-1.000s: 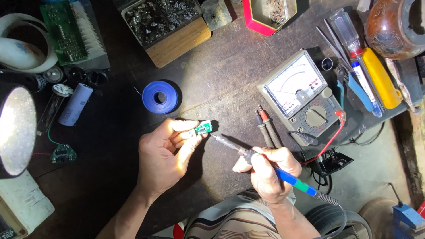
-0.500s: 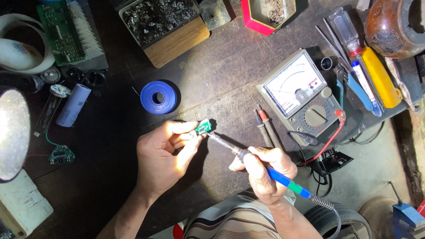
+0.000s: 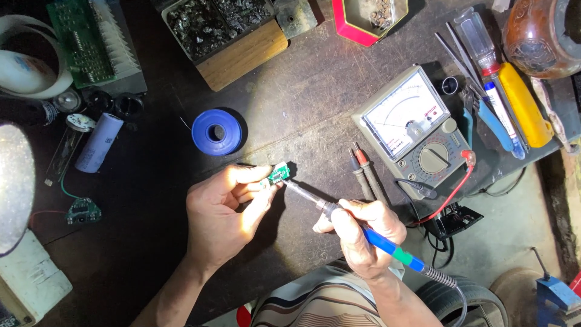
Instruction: The person uses a soldering iron to apply solder to a small green circuit board held in their left hand. They then use a multimeter with red and black probes to test the electrical connections on the board.
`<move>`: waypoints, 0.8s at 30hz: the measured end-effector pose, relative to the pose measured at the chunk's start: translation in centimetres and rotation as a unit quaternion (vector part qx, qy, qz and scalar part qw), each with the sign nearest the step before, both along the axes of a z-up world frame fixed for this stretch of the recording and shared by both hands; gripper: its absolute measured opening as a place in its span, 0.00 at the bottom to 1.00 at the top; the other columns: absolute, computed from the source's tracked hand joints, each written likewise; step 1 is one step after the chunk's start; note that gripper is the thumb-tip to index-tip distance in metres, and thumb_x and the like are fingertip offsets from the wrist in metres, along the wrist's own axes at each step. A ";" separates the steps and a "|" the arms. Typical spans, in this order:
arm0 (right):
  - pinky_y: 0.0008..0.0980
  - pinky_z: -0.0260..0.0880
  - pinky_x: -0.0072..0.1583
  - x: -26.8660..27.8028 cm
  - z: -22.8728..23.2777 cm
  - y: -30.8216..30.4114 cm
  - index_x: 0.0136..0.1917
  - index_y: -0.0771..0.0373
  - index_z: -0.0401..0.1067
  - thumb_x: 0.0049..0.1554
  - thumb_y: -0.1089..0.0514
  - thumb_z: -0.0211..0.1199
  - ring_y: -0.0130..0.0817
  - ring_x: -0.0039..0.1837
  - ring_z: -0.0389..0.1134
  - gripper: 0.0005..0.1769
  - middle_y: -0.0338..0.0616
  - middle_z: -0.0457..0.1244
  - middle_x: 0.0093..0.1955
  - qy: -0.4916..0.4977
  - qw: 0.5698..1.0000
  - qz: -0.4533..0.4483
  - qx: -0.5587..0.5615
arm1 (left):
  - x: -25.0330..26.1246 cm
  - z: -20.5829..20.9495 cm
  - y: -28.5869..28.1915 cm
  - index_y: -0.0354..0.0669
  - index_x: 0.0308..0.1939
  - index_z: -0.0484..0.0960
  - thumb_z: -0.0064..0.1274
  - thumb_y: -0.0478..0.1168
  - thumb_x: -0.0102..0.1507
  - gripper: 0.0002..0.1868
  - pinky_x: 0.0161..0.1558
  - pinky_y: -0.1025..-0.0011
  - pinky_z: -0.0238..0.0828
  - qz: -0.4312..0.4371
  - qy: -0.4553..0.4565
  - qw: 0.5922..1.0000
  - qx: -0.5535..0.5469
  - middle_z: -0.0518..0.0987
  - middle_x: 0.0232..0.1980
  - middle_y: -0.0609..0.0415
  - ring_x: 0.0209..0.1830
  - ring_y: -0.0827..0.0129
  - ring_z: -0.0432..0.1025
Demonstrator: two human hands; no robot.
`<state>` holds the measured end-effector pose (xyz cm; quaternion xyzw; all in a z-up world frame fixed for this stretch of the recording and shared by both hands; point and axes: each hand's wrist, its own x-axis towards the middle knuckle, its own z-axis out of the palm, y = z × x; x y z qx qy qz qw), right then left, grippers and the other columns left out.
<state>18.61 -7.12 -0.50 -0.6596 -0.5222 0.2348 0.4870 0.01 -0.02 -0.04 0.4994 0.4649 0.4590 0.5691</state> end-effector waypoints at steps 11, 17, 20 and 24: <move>0.23 0.71 0.48 -0.1 0.2 0.1 0.43 0.65 0.66 0.57 0.61 0.58 0.27 0.34 0.74 0.05 0.37 0.69 0.26 0.007 1.000 -0.002 -0.015 | -0.1 -0.1 0.0 0.24 0.46 0.81 0.62 0.17 0.56 0.15 0.54 0.72 0.85 -0.003 -0.010 1.000 0.001 0.84 0.43 0.39 0.47 0.60 0.83; 0.22 0.72 0.46 -0.1 -0.2 0.2 0.41 0.63 0.64 0.55 0.62 0.59 0.29 0.32 0.74 0.05 0.39 0.68 0.26 0.029 1.000 -0.003 0.010 | -0.2 -1.0 -0.2 0.26 0.47 0.81 0.61 0.19 0.57 0.15 0.54 0.74 0.84 -0.003 -0.008 1.000 -0.020 0.84 0.44 0.40 0.46 0.62 0.83; 0.21 0.71 0.46 -0.1 0.3 0.2 0.42 0.64 0.67 0.55 0.63 0.59 0.25 0.33 0.73 0.03 0.34 0.68 0.26 -0.009 1.000 -0.007 -0.011 | 0.0 0.1 0.1 0.25 0.46 0.81 0.63 0.18 0.55 0.16 0.53 0.73 0.85 -0.004 0.008 1.000 0.003 0.85 0.43 0.40 0.46 0.61 0.84; 0.22 0.71 0.46 0.3 0.0 0.3 0.43 0.65 0.67 0.57 0.62 0.59 0.25 0.32 0.74 0.04 0.33 0.68 0.25 -0.038 0.999 0.016 0.016 | 0.0 0.2 0.1 0.25 0.45 0.81 0.63 0.18 0.56 0.14 0.53 0.74 0.85 -0.006 0.008 1.000 0.004 0.85 0.44 0.40 0.47 0.61 0.84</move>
